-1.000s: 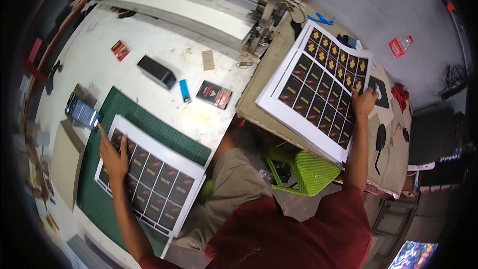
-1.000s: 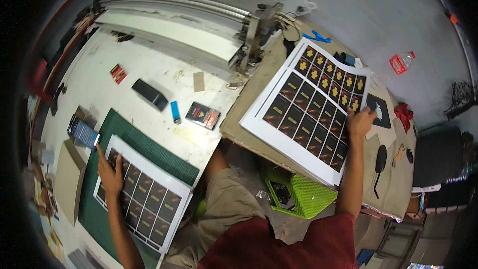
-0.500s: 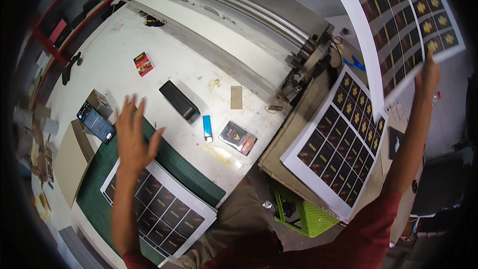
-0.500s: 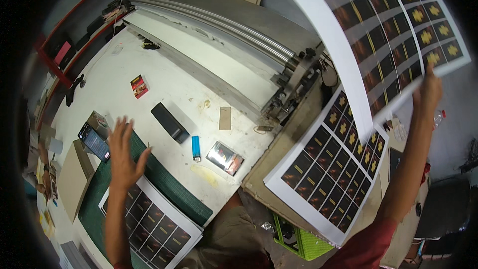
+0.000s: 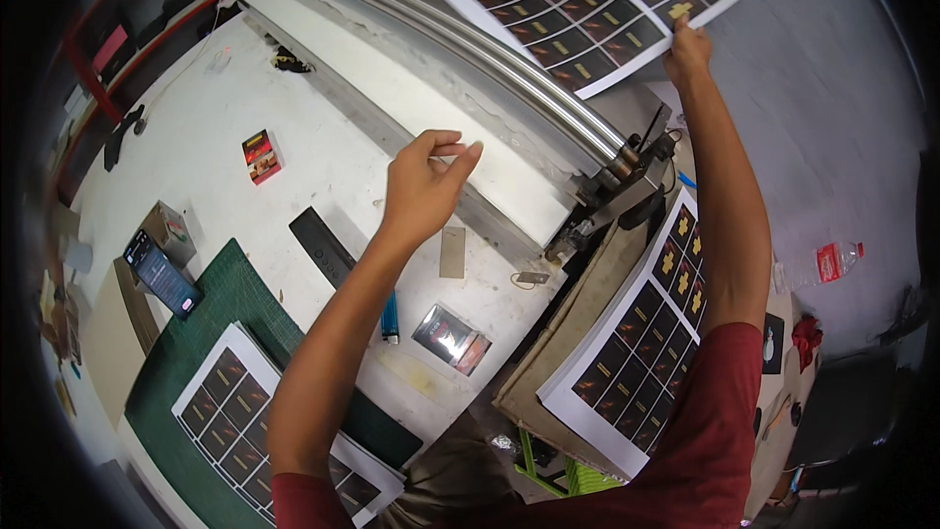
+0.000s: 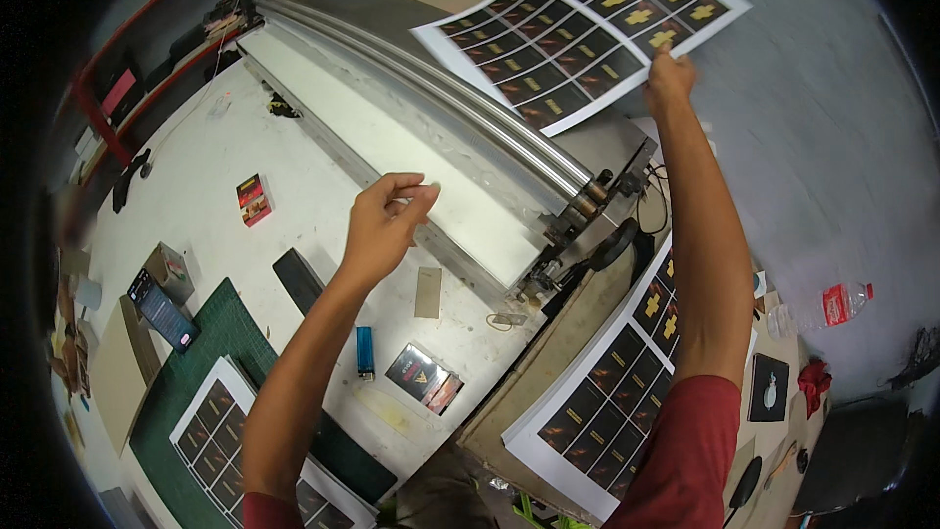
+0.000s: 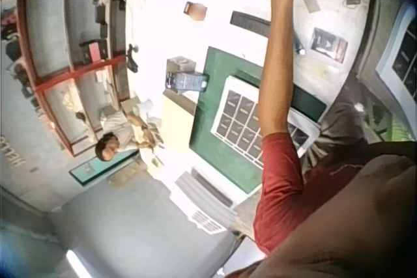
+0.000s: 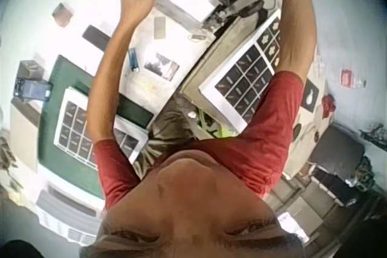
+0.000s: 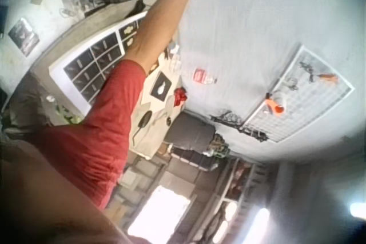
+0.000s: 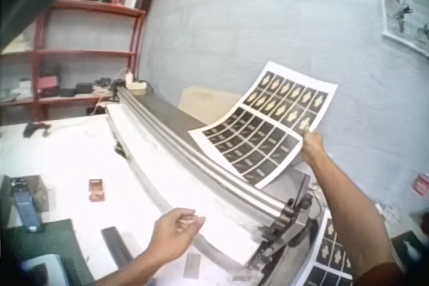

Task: The person repeatedly picks up a sheet of printed paper and a piece of cardboard, aligns them on a green cutting mat, and smooths the surface. They then lift the assembled unit and place it on a stack to the right. This cycle is repeated multiple times.

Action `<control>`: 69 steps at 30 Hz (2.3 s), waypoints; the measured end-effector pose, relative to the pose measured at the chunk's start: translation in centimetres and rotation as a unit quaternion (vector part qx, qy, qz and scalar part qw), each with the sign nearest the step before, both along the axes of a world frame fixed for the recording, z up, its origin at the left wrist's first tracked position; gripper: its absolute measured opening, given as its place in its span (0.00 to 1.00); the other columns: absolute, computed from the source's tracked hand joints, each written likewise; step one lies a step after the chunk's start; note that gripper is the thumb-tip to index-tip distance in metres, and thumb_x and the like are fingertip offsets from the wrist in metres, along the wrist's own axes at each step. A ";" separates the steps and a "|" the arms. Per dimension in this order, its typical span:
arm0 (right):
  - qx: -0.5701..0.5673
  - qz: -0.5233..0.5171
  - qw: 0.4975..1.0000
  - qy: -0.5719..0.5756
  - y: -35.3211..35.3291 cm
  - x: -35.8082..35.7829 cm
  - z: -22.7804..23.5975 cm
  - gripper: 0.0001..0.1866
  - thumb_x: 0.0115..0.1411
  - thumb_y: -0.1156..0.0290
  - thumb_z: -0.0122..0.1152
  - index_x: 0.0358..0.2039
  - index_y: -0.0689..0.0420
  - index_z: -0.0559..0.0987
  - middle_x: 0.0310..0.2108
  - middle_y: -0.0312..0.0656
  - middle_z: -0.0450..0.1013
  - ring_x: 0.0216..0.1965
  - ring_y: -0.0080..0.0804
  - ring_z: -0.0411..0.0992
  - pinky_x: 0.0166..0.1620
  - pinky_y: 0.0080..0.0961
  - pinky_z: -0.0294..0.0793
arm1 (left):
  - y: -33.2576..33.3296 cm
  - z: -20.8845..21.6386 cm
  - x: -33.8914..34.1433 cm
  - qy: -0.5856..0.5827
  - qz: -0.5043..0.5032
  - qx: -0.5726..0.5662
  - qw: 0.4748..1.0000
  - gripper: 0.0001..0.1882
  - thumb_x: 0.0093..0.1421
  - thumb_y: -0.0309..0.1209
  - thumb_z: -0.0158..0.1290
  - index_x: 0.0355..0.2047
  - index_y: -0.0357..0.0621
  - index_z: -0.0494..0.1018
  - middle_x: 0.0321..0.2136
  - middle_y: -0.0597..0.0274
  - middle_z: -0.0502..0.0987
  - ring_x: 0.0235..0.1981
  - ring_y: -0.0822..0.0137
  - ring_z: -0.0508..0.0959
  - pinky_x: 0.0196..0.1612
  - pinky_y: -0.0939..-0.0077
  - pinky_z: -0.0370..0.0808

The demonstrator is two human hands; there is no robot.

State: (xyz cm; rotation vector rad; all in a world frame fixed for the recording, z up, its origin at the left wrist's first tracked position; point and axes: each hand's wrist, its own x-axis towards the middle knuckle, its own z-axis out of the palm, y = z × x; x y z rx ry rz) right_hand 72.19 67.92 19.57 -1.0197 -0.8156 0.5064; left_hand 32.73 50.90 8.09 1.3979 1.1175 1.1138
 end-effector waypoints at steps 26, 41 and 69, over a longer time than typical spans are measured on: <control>0.216 0.017 0.745 -0.631 -27.2 -28.2 -4.6 0.23 0.44 0.87 0.59 0.45 0.63 0.76 0.41 0.51 0.76 0.45 0.49 0.74 0.50 0.42 0.73 | -23.1 10.6 -22.5 -0.363 0.153 -0.013 0.919 0.10 0.61 0.29 0.56 0.40 0.37 0.74 0.33 0.63 0.79 0.31 0.74 0.79 0.36 0.80 0.77; 0.091 0.505 0.641 -0.570 -36.6 -52.8 20.6 0.22 0.46 0.74 0.61 0.45 0.62 0.79 0.33 0.52 0.79 0.31 0.36 0.79 0.35 0.33 0.83 | -48.2 17.0 -39.0 0.150 0.478 0.366 0.784 0.40 0.52 0.21 0.54 0.67 0.32 0.54 0.57 0.39 0.68 0.58 0.53 0.71 0.64 0.61 0.65; 0.319 0.311 0.521 -0.728 -37.5 -81.1 -15.2 0.12 0.46 0.78 0.64 0.35 0.58 0.80 0.36 0.42 0.73 0.40 0.38 0.71 0.46 0.35 0.69 | -56.0 -5.8 -46.9 0.164 0.596 -0.043 0.785 0.39 0.55 0.29 0.62 0.65 0.36 0.58 0.62 0.45 0.64 0.62 0.49 0.67 0.59 0.55 0.67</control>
